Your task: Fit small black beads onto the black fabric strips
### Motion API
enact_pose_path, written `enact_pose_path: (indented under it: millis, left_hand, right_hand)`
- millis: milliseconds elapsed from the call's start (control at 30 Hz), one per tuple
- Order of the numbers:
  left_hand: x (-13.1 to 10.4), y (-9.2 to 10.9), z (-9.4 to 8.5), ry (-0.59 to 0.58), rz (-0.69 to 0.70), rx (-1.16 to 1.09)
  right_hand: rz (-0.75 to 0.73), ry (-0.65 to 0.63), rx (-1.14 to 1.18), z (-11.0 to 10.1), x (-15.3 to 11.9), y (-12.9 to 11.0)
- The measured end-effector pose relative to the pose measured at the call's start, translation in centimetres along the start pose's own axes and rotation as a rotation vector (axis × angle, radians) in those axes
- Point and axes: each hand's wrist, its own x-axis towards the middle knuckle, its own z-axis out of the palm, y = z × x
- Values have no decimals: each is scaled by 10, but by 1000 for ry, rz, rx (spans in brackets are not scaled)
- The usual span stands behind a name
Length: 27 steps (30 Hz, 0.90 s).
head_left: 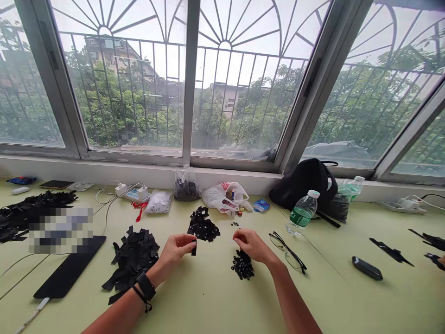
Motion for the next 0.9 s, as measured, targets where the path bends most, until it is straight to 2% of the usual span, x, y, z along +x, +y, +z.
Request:
enact_pose_path:
  millis: [433,700,800,900]
  left_hand:
    - [-2,1,4,-21,-4,2]
    - [-4,2,4,-25,15,-8]
    - [-4,-1,7,-16,42,31]
    - [-4,-7,11,-15,94,79]
  right_hand:
    - [-116,12,291,39,5,-39]
    - [-73,8,492,35,5,-47]
    - [-54,-54,555,38,2,-53]
    - [-84,-130,592,51,-1,-61]
